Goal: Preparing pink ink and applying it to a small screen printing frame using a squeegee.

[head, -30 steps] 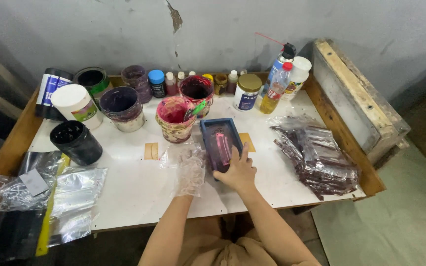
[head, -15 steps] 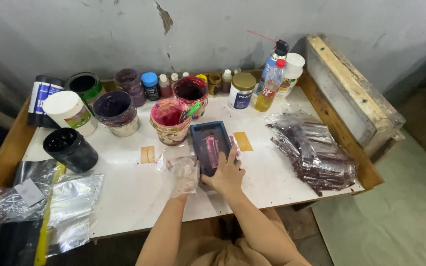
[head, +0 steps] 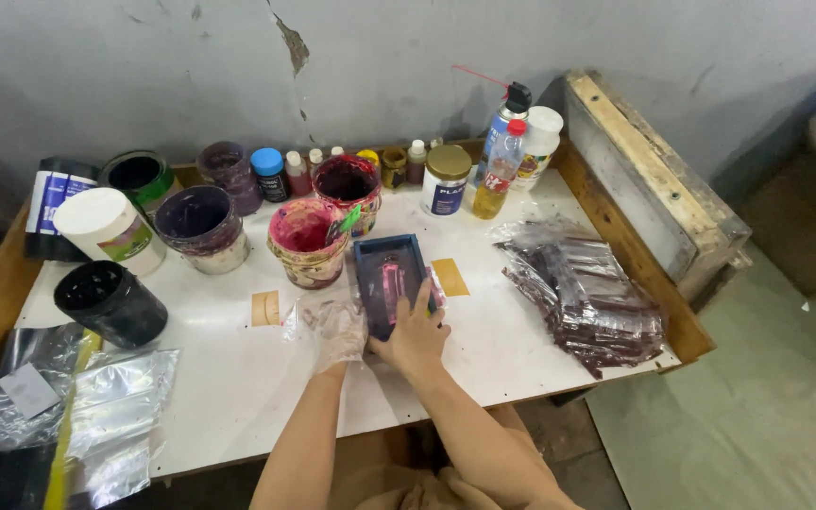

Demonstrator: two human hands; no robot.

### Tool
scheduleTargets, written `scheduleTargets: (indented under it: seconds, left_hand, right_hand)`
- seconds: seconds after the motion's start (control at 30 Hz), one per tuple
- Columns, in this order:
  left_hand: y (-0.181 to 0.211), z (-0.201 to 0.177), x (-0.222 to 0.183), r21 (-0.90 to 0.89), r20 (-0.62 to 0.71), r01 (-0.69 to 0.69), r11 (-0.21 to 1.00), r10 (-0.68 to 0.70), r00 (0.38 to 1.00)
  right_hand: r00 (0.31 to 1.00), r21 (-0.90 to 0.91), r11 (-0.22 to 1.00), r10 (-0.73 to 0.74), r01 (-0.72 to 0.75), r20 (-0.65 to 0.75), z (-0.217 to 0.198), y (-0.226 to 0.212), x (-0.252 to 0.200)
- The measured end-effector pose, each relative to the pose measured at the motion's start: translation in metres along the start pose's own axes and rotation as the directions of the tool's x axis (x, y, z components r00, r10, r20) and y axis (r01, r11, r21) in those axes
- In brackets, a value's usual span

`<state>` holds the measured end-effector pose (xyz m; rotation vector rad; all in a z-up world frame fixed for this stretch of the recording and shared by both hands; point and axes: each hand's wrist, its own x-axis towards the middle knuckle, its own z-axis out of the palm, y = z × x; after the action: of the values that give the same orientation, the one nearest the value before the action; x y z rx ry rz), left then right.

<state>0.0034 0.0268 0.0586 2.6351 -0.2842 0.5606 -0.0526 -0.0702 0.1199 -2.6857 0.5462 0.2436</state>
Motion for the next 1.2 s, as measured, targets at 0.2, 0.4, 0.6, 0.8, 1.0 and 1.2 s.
scheduleTargets:
  seconds: [0.2,0.4,0.6,0.8,1.0,1.2]
  left_hand:
    - [-0.001,-0.003,-0.003,-0.019,0.005,-0.011,1.000,0.011,1.000]
    - [-0.025,-0.012,-0.019,-0.045,0.006,-0.022,0.999,0.022,1.000]
    - [-0.081,-0.025,-0.054,-0.070,0.008,-0.043,0.997,0.044,0.999]
    - [-0.017,-0.020,-0.017,-0.090,0.004,-0.056,0.994,0.057,0.998]
    - [-0.003,-0.013,0.001,-0.112,-0.003,-0.065,0.992,0.066,0.998]
    - [-0.019,-0.021,0.001,-0.115,-0.007,-0.066,0.991,0.066,0.998]
  right_hand:
    - [1.000,-0.008,1.000,-0.020,0.020,0.015,0.000,-0.005,-0.004]
    - [1.000,-0.012,1.000,-0.025,0.025,0.014,-0.013,-0.008,-0.010]
    - [1.000,-0.028,0.999,-0.029,0.028,-0.008,-0.006,0.001,0.001]
    - [1.000,-0.001,1.000,-0.030,0.030,-0.001,-0.008,0.004,0.003]
    - [1.000,-0.006,1.000,-0.025,0.025,-0.002,-0.015,0.003,-0.005]
    - [0.989,0.010,0.994,-0.109,0.110,-0.102,-0.012,0.040,-0.006]
